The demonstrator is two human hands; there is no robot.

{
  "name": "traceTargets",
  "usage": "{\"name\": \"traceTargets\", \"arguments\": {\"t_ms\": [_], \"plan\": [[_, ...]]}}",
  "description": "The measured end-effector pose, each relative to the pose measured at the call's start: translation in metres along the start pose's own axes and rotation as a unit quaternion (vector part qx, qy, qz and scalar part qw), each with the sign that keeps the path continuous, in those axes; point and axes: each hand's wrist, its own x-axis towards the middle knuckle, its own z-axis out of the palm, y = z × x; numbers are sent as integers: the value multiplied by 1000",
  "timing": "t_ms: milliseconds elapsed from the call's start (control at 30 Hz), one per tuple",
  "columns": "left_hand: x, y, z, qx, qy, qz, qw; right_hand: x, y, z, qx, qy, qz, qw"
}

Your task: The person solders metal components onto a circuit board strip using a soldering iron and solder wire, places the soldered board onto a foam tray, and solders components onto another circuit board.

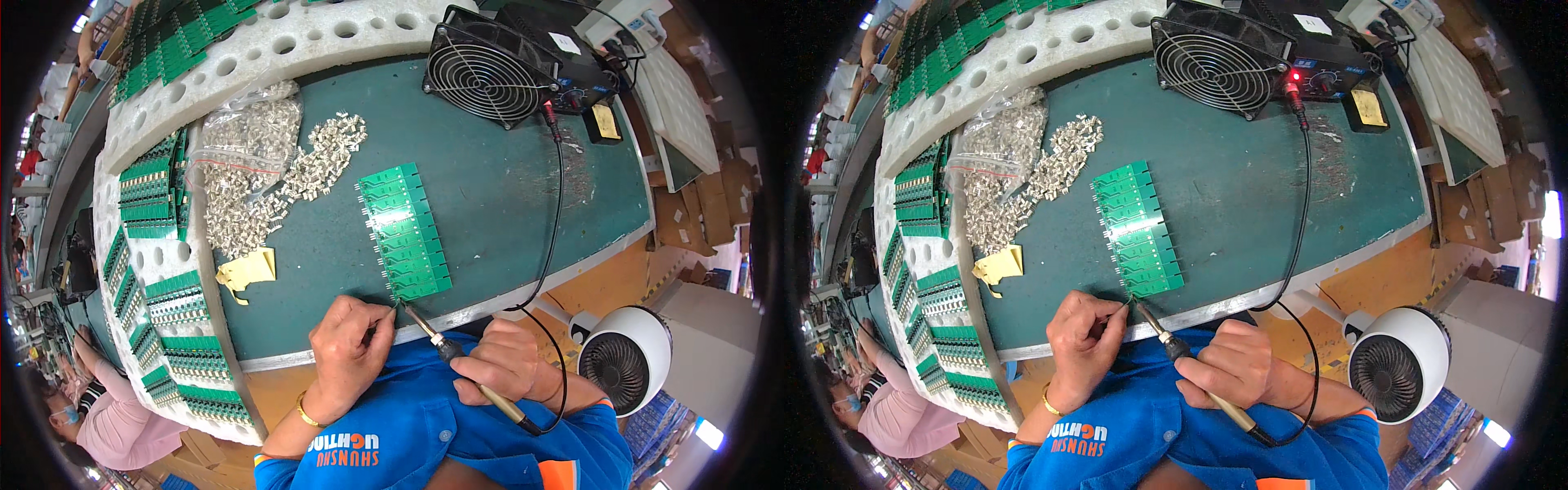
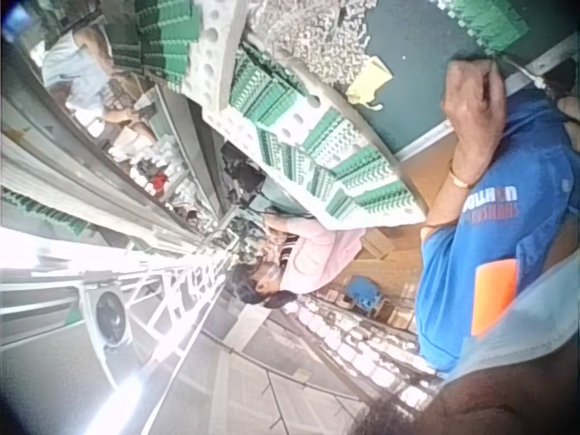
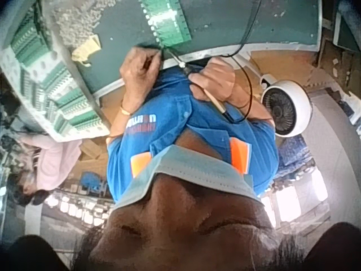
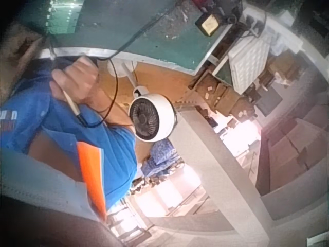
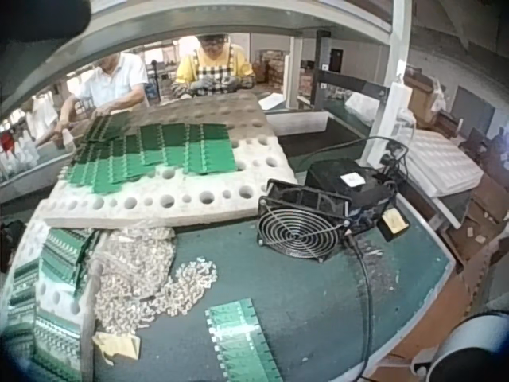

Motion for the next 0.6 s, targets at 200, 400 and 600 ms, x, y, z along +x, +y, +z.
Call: {"name": "traceTargets", "arguments": {"t_ms": [200,400,600], "plan": [[0,0,1,6,1,5,1000,0,0,2,-4,11,-3,1000],[-2,-1,-2,2,44,-8,999,-2,1,-5,-12,29,-9,999],[0,-1,-2,3,53,-7,999,-1,4,-4,0,20,6,1000]]}}
